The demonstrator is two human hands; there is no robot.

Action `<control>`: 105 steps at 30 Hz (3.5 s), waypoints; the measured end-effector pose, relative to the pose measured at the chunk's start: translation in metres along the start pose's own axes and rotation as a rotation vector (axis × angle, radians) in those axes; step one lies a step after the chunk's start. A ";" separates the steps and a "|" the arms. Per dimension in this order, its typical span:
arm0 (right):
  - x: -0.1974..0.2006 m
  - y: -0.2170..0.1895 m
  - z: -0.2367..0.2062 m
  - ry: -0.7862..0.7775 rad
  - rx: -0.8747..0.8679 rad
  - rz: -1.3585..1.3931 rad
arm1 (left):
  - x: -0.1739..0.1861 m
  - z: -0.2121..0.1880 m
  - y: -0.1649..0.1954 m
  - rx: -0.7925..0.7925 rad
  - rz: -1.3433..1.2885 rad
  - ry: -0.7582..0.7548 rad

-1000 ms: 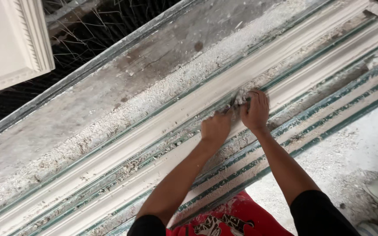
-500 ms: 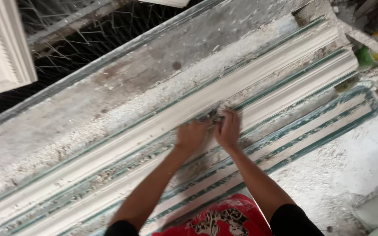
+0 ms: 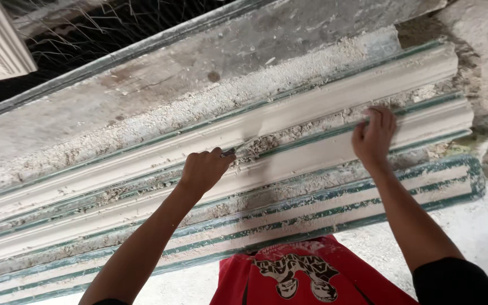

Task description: The person scrapes dried plaster residue off decorative cornice moldings using a small handheld scraper, working along the grooves of each piece. They then sweep the loose plaster dust off the moldings with a green brush and run a hand over the cleaned surfaces.

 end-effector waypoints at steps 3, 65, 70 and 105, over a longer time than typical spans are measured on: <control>0.002 0.003 0.005 -0.013 0.014 -0.100 | 0.000 0.006 -0.005 -0.029 0.013 0.000; 0.004 0.002 0.007 0.032 -0.037 -0.171 | -0.040 0.032 0.017 -0.003 -0.210 -0.005; 0.001 0.007 0.004 -0.002 -0.074 -0.103 | -0.057 0.016 0.014 0.056 -0.193 -0.224; -0.004 0.023 0.001 0.009 -0.231 -0.115 | -0.066 0.190 0.119 0.126 -0.398 -0.166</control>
Point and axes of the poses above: each hand's wrist, its own z-axis towards the middle knuckle, its own x-axis out of the back of the hand, y = z × x, the point moved 9 cm from there along z, towards the middle knuckle, and after that the axes turned 10 degrees about -x, right-handed, at the moved point
